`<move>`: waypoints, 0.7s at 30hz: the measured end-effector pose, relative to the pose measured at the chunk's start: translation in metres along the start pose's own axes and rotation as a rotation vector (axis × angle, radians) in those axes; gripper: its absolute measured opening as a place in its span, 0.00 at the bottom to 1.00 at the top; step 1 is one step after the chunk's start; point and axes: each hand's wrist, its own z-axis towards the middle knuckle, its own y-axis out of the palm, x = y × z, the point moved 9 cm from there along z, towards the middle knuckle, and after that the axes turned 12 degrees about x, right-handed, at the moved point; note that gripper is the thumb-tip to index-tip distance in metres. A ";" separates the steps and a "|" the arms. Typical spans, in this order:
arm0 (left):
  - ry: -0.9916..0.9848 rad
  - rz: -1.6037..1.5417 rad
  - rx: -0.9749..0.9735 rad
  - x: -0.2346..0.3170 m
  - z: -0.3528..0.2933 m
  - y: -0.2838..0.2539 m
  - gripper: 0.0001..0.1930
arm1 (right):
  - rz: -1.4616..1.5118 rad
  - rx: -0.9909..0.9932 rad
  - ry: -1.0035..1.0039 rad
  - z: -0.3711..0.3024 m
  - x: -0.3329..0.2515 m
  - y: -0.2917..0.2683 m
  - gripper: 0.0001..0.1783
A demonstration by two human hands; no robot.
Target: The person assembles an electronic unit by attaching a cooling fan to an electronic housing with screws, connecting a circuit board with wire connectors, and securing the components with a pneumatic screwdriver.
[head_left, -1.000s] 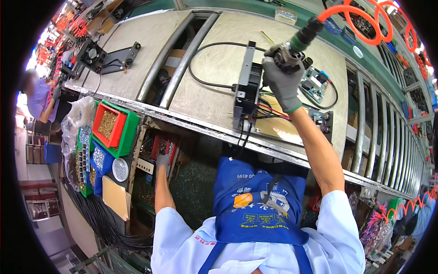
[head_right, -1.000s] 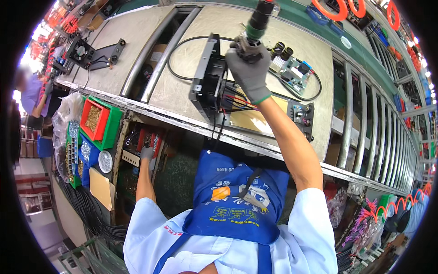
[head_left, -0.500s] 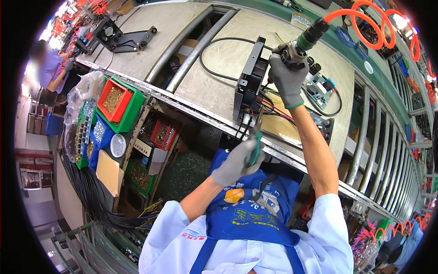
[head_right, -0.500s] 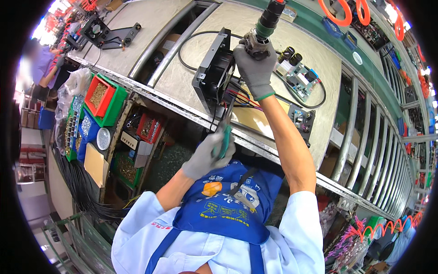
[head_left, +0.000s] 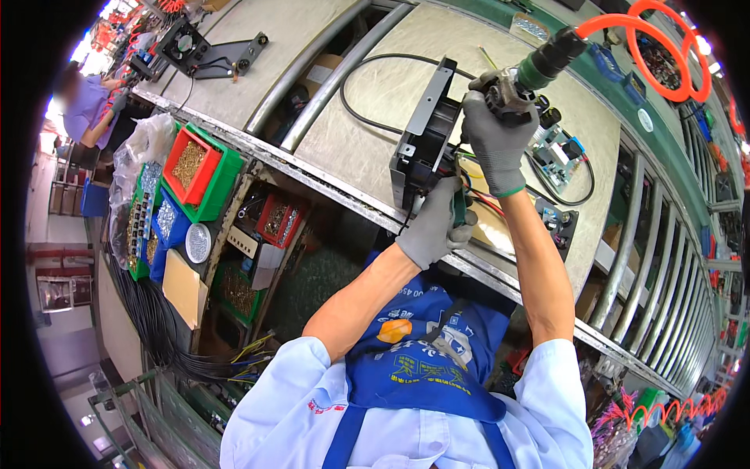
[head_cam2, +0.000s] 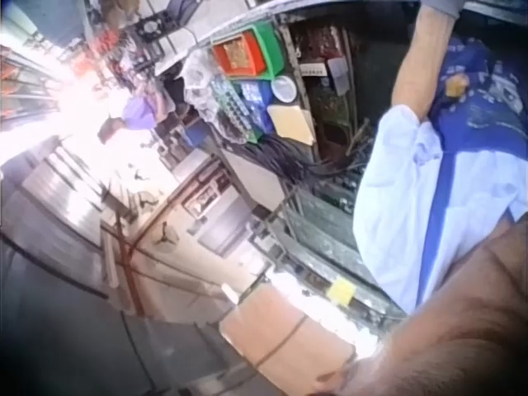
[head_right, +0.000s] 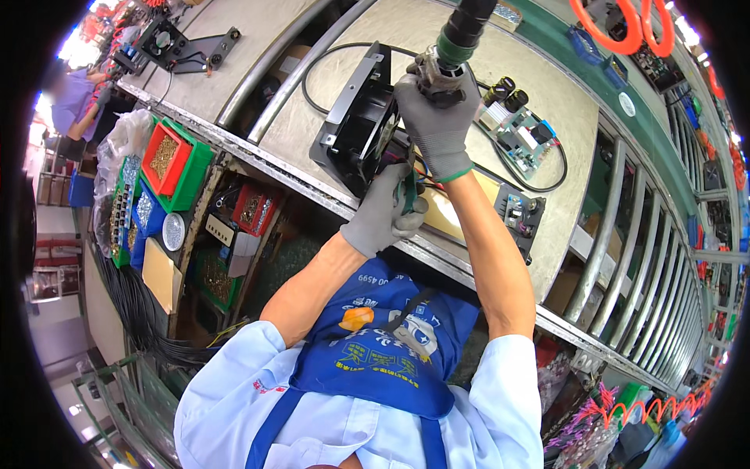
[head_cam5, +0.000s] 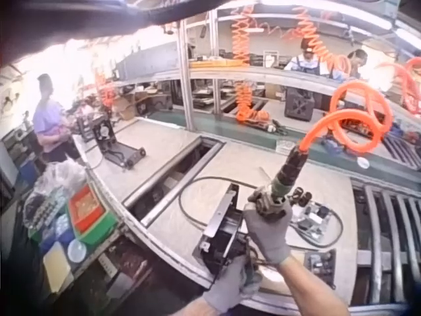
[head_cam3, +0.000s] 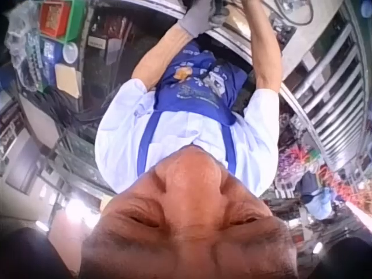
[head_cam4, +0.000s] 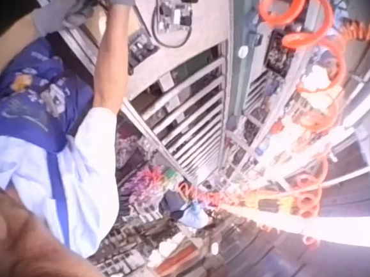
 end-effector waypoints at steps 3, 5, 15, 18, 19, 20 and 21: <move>-0.002 -0.001 -0.007 0.002 0.002 0.002 0.20 | 0.037 0.000 -0.011 0.001 0.001 0.000 0.09; -0.039 -0.019 0.017 0.003 0.002 0.002 0.20 | 0.031 -0.018 0.009 0.000 0.002 0.000 0.10; -0.036 -0.034 0.068 0.002 0.007 -0.001 0.21 | -0.017 -0.037 -0.027 0.002 -0.003 0.002 0.06; -0.024 -0.055 0.088 0.005 0.006 -0.001 0.22 | -0.032 -0.054 0.023 0.000 0.002 0.003 0.05; -0.028 -0.066 0.096 0.004 0.007 -0.004 0.22 | -0.023 -0.068 -0.086 0.001 -0.006 0.005 0.05; -0.055 -0.071 0.073 0.002 0.009 -0.002 0.22 | -0.028 -0.074 -0.077 0.002 -0.004 0.006 0.05; -0.082 -0.077 0.051 0.000 0.010 -0.001 0.22 | -0.022 -0.072 -0.113 0.002 -0.005 0.005 0.05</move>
